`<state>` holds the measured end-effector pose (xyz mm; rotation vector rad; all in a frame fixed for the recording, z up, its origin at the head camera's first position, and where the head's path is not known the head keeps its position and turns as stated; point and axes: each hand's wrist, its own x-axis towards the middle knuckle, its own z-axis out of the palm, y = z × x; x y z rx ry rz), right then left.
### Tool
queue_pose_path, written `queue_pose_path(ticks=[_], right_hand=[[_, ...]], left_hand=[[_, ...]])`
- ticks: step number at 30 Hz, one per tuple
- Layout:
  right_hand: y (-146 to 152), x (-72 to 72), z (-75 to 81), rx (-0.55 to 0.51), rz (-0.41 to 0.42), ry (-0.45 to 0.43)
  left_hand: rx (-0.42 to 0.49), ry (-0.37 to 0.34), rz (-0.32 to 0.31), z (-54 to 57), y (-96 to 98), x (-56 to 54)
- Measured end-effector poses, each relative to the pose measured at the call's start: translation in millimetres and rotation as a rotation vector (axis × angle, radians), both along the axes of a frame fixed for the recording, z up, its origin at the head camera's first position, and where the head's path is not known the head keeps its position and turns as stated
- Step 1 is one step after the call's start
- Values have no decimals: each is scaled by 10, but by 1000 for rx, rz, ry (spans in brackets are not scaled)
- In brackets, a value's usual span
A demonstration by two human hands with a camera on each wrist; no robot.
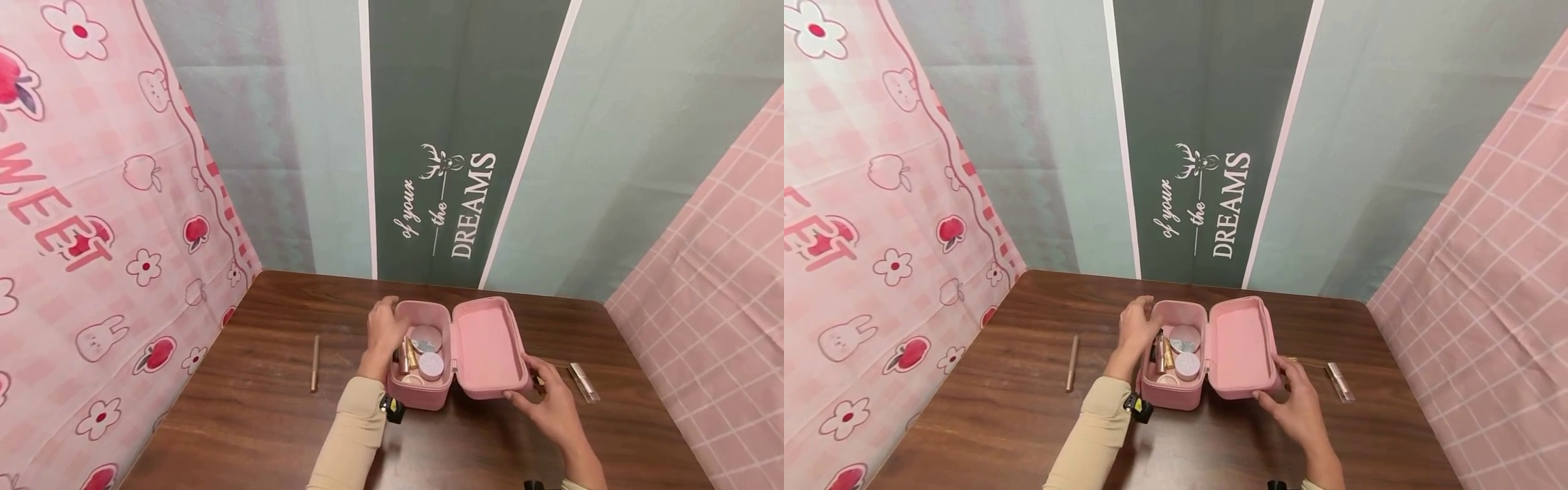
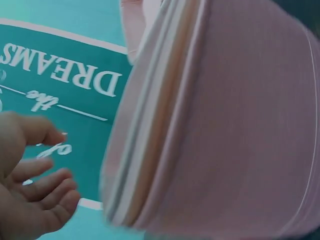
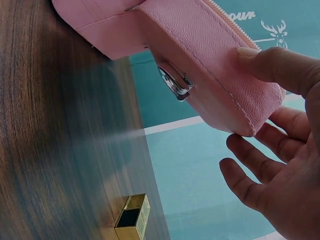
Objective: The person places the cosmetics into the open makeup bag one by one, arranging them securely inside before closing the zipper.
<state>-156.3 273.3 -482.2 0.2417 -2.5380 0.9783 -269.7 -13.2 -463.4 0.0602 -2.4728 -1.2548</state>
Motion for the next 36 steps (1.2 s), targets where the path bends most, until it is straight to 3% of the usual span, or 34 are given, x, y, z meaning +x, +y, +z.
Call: queue_pose_path(ticks=[6,12,16,24,29,36], right_hand=[[-3,-4,-4,-19,11,18],[-17,-4,0,-28,16,11],[-21,0,4,-24,13,12],[-12,3,2,-21,13,1],[-4,13,2,-10,3,-13],[-3,1,7,-21,3,-22]], left_hand=[[-317,74,-138,70,-159,146],[-585,0,-227,121,-253,291],[-613,-30,-257,125,-292,356],[-582,-51,-241,42,-382,437],[-574,7,-188,-87,-526,554],[-576,106,-110,-257,-703,610]])
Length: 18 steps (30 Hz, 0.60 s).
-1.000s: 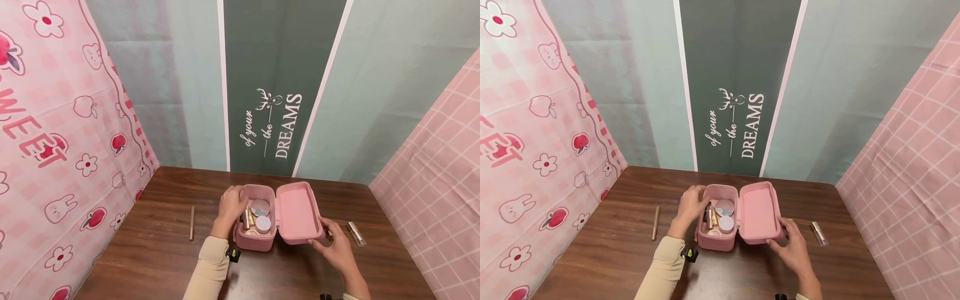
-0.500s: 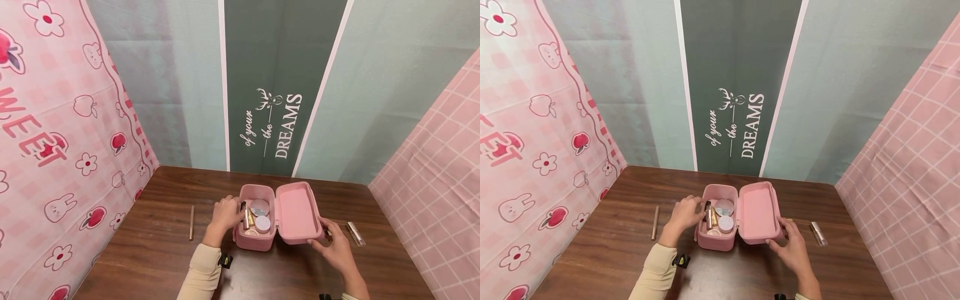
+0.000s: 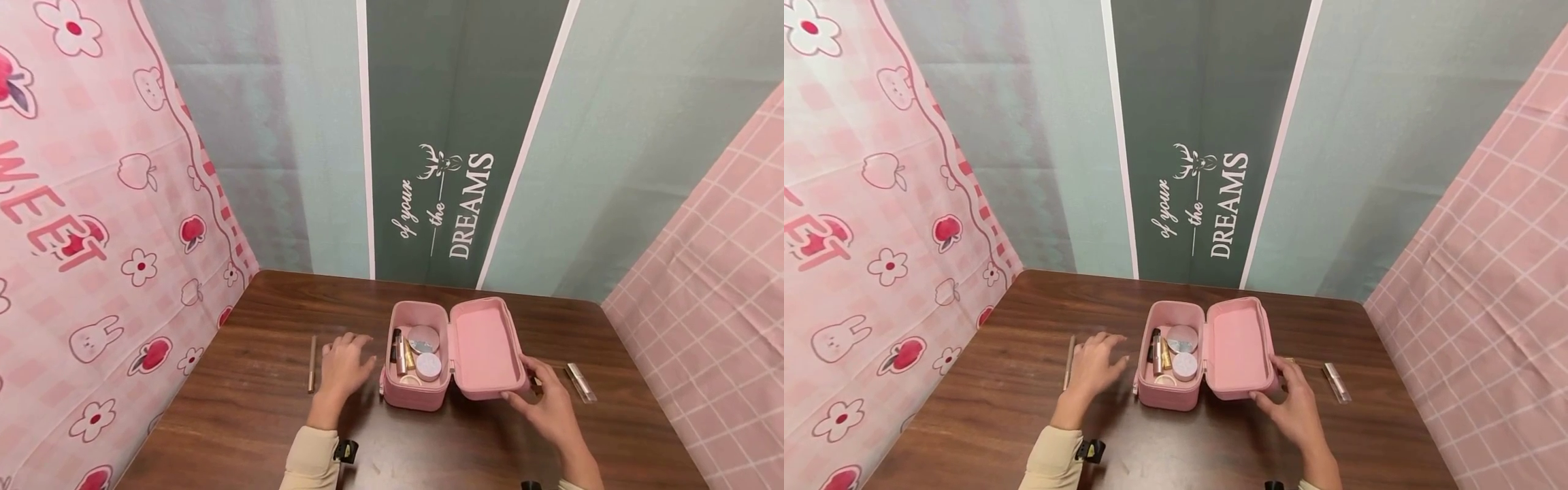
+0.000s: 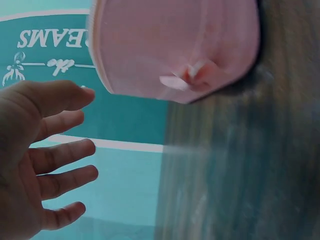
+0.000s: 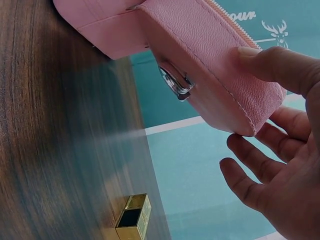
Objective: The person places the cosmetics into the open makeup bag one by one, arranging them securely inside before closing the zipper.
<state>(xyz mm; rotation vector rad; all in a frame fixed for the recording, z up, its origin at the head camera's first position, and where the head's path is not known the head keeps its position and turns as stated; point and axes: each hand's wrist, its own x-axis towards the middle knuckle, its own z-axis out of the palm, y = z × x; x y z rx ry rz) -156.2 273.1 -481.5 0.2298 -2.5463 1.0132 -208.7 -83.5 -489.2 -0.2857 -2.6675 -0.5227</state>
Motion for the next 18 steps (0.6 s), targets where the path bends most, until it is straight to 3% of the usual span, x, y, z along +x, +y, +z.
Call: queue_pose_path(ticks=[4,13,18], right_hand=[[-1,5,0,-7,2,-4],[-11,10,10,-13,-1,-16],[-9,2,-1,-2,-8,-17]], left_hand=[[-6,2,31,-101,-62,23],[-46,-78,94,-274,-236,46],[1,-85,105,-370,-338,34]])
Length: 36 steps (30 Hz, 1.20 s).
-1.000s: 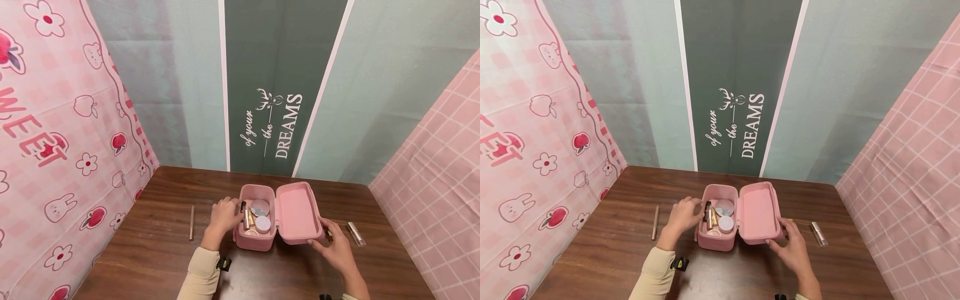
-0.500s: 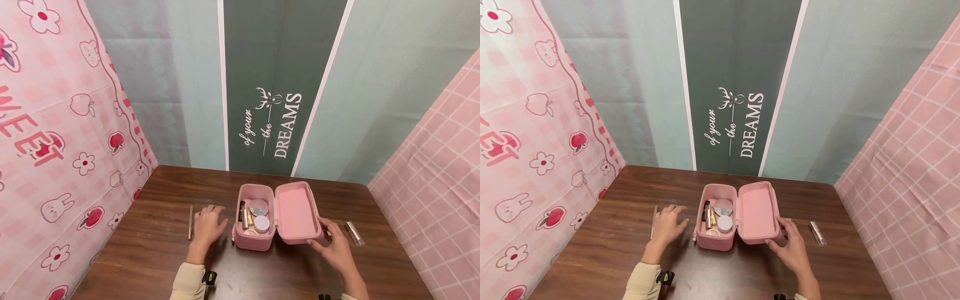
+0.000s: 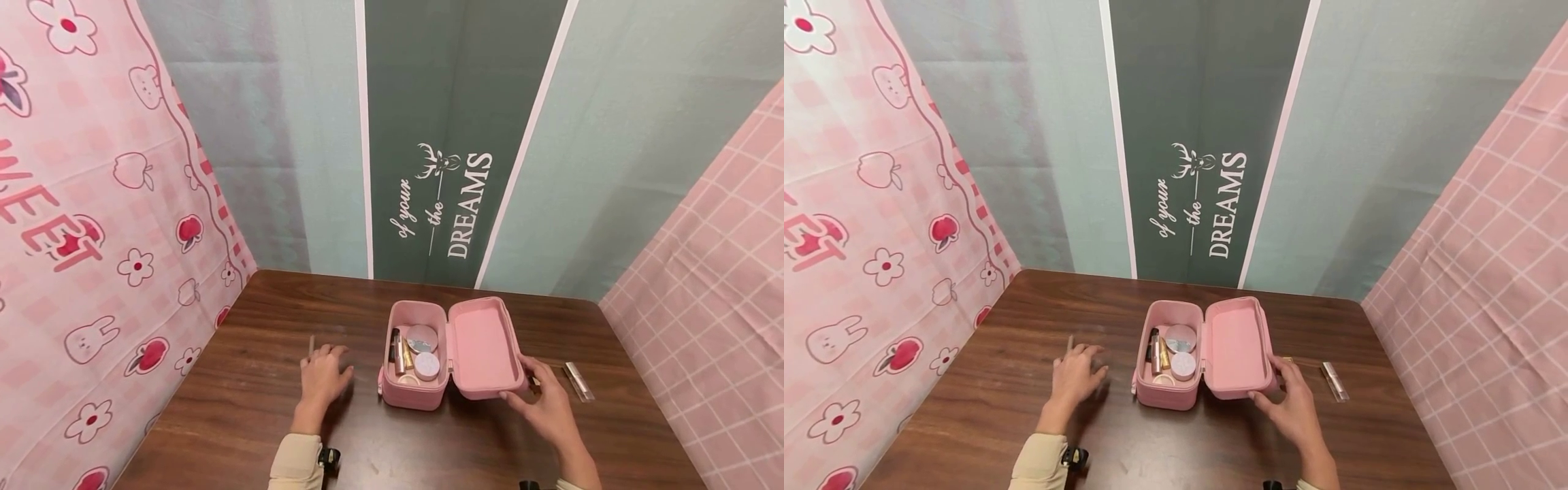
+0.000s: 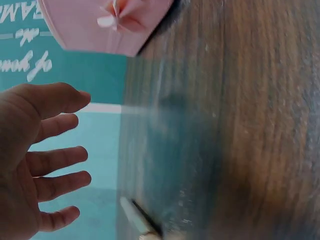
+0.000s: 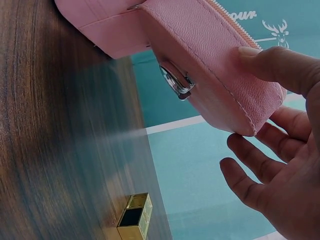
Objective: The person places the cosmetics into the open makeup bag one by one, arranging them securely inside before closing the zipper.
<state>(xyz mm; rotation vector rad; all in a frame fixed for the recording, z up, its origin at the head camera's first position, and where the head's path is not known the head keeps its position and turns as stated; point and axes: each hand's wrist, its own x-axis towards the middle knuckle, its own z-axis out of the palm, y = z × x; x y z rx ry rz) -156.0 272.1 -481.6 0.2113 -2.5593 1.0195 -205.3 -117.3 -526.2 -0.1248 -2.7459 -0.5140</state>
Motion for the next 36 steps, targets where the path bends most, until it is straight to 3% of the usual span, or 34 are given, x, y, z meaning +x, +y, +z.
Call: queue_pose_path(ticks=[6,20,27,36], right_hand=[[19,-3,-12,-16,19,11],[5,15,-4,-19,12,-2],[-1,6,-18,-16,8,11],[4,0,-22,-21,16,5]], left_hand=[[126,-5,46,-142,-99,-15],[520,101,98,-464,-285,-98],[586,74,148,-533,-335,-104],[602,33,251,-500,-372,-115]])
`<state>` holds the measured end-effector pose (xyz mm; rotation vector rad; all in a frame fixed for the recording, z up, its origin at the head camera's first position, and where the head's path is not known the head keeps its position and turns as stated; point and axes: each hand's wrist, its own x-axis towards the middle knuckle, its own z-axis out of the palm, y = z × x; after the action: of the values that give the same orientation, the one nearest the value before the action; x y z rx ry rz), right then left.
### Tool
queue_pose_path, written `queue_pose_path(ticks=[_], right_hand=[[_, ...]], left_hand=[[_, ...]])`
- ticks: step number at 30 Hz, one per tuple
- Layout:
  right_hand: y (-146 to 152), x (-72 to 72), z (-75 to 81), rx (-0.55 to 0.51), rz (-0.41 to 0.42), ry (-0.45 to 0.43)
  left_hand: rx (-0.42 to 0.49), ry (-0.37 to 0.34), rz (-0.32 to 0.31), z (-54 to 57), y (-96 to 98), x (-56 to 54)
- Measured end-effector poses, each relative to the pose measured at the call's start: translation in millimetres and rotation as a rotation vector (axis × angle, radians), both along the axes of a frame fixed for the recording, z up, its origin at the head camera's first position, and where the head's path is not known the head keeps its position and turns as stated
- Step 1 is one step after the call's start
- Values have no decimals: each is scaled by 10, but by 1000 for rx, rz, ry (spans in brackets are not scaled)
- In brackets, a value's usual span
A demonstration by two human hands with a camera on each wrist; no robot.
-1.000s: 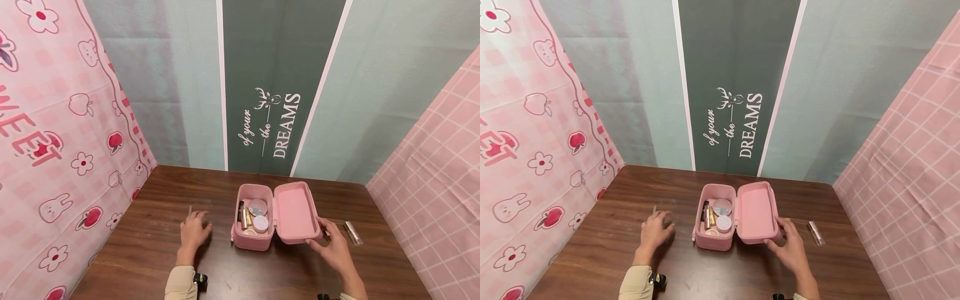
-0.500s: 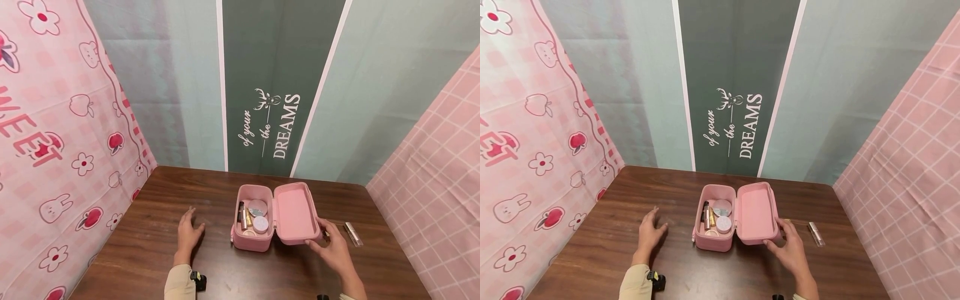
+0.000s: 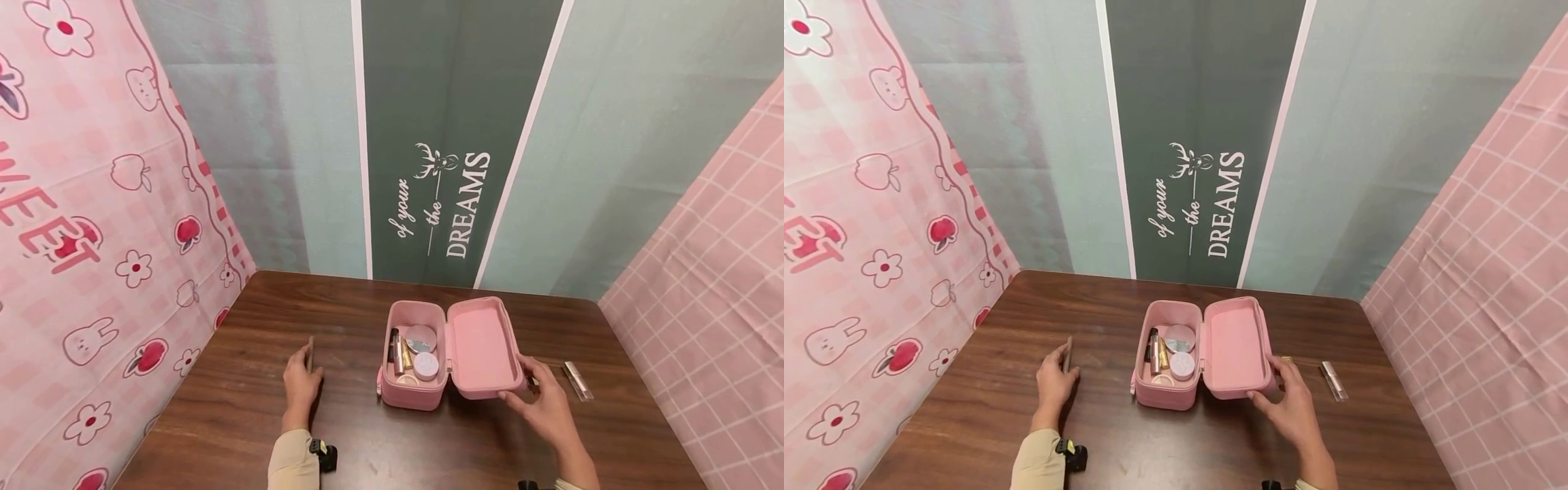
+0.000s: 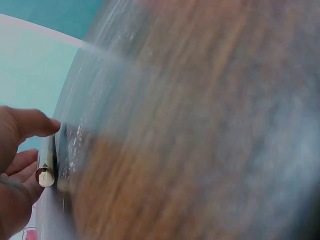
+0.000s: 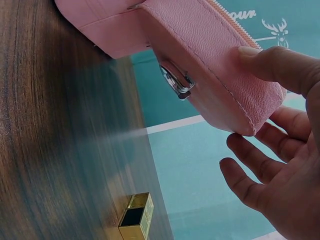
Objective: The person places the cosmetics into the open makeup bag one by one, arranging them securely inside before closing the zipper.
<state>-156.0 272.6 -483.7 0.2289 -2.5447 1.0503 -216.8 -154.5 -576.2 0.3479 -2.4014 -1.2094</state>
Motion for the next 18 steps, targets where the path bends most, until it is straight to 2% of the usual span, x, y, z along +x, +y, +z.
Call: queue_pose_path(ticks=[6,11,18], right_hand=[[10,-2,-3,1,-2,0],[22,-2,1,-6,-1,-1],[13,6,5,-6,1,0]], left_hand=[[5,34,70,0,25,-23],[12,68,100,9,45,-28],[65,48,139,10,42,-26]])
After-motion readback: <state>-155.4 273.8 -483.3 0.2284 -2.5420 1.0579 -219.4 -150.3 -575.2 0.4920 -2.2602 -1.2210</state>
